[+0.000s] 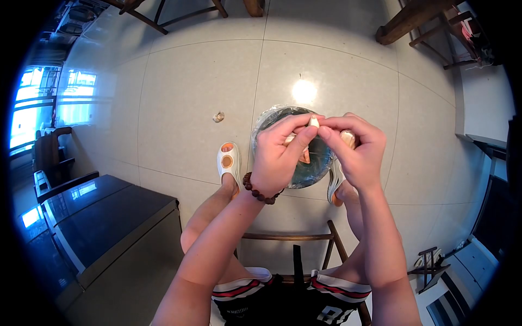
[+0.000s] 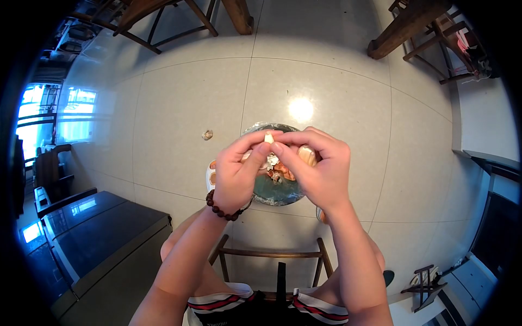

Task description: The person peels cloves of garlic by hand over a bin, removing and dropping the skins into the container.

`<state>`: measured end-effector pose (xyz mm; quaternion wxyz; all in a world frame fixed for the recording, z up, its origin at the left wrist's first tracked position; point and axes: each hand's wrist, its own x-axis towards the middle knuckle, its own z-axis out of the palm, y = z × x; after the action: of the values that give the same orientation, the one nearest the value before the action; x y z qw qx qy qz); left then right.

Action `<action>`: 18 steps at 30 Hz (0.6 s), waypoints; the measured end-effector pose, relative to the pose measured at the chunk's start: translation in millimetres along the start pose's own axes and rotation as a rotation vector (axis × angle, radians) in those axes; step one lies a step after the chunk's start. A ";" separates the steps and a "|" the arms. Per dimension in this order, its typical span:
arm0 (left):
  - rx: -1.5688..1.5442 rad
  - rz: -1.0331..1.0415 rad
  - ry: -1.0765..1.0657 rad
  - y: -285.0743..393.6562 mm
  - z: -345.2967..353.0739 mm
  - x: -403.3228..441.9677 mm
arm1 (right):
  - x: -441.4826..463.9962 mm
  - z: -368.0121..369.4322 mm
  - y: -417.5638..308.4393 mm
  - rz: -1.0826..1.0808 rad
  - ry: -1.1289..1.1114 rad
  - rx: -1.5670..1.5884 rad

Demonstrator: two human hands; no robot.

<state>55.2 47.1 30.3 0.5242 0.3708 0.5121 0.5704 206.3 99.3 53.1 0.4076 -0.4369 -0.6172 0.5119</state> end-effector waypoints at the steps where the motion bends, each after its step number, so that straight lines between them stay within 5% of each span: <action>1: 0.000 -0.001 0.001 -1.9 -1.7 1.7 | 0.2 -1.3 0.2 0.042 -0.030 0.020; 3: 0.260 0.295 0.004 -5.6 -8.9 6.8 | 1.1 -4.3 1.3 0.084 -0.059 0.039; 9: 0.512 0.296 -0.116 7.7 -22.3 7.5 | 2.4 -9.5 1.2 0.109 -0.159 0.055; 18: 0.478 0.332 -0.099 7.1 -20.5 7.5 | 1.2 -7.5 2.4 0.179 -0.101 0.119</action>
<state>32.7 50.9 32.2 0.3456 0.5900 0.5381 0.4928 213.4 102.7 51.9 0.3540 -0.4388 -0.5640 0.6034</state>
